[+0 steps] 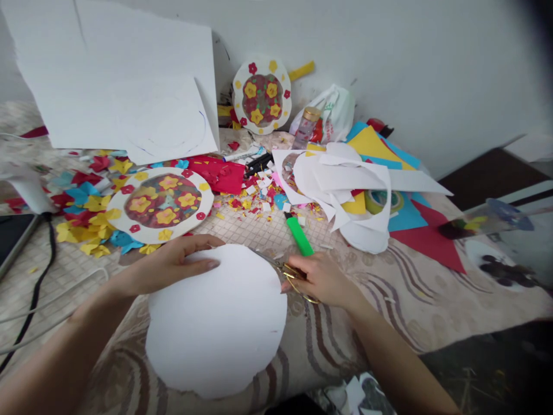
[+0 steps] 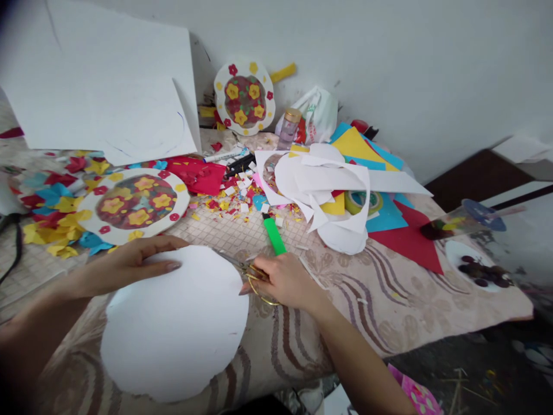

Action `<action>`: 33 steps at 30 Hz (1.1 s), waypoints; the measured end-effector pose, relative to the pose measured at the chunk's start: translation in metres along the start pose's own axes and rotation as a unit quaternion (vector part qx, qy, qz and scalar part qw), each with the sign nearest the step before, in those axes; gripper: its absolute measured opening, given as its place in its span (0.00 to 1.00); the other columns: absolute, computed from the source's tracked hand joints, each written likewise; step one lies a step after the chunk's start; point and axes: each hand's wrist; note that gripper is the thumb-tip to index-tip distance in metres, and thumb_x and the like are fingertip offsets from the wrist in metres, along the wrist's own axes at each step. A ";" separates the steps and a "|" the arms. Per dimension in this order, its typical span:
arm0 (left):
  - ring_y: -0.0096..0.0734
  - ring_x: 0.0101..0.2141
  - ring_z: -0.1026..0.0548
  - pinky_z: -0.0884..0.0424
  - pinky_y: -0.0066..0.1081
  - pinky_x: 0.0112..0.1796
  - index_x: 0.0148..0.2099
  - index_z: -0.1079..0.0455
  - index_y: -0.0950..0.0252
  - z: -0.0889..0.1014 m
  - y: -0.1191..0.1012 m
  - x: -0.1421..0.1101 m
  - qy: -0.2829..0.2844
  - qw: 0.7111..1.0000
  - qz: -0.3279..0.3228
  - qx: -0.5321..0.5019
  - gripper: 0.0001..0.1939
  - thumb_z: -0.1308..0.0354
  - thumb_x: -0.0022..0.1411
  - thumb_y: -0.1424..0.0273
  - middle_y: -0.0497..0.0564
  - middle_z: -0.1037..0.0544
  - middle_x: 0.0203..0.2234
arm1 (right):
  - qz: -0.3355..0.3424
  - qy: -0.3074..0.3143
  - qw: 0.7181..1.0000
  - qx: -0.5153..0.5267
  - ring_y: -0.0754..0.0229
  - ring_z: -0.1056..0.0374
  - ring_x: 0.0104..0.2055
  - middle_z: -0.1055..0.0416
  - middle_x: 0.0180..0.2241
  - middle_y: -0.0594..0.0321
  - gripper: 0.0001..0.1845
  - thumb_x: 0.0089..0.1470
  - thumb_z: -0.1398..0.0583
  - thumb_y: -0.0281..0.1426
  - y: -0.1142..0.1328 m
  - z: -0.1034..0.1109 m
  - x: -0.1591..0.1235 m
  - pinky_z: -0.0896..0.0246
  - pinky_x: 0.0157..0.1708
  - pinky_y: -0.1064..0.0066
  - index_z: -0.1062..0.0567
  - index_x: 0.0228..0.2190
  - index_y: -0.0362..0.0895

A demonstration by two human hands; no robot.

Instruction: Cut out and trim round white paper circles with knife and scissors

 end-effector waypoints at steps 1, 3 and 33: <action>0.43 0.50 0.22 0.25 0.30 0.47 0.59 0.29 0.60 0.000 0.000 0.000 -0.001 1.000 0.001 -0.001 0.24 0.45 0.68 0.52 0.54 0.23 0.56 | -0.002 0.006 1.000 0.016 0.65 0.41 0.22 0.33 0.20 0.69 0.27 0.61 0.42 0.54 0.000 0.000 0.000 0.58 0.26 0.72 0.31 0.25 0.44; 0.44 0.50 0.22 0.25 0.30 0.46 0.60 0.29 0.60 0.000 -0.001 0.000 -0.008 1.000 0.009 0.005 0.26 0.45 0.67 0.51 0.54 0.24 0.57 | -0.008 0.011 0.999 0.042 0.65 0.41 0.22 0.34 0.19 0.69 0.27 0.62 0.43 0.53 0.000 0.000 0.001 0.57 0.25 0.72 0.33 0.24 0.44; 0.31 0.41 0.21 0.26 0.23 0.39 0.53 0.27 0.57 -0.003 -0.007 -0.007 0.067 0.996 -0.060 -0.013 0.13 0.43 0.70 0.62 0.47 0.19 0.44 | 0.045 0.099 0.990 0.091 0.67 0.40 0.21 0.30 0.19 0.68 0.23 0.59 0.37 0.43 0.004 0.010 0.000 0.60 0.24 0.72 0.39 0.23 0.45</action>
Point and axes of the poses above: each hand's wrist, its own x-axis towards the middle knuckle, its own z-axis out of the back of the hand, y = z × x
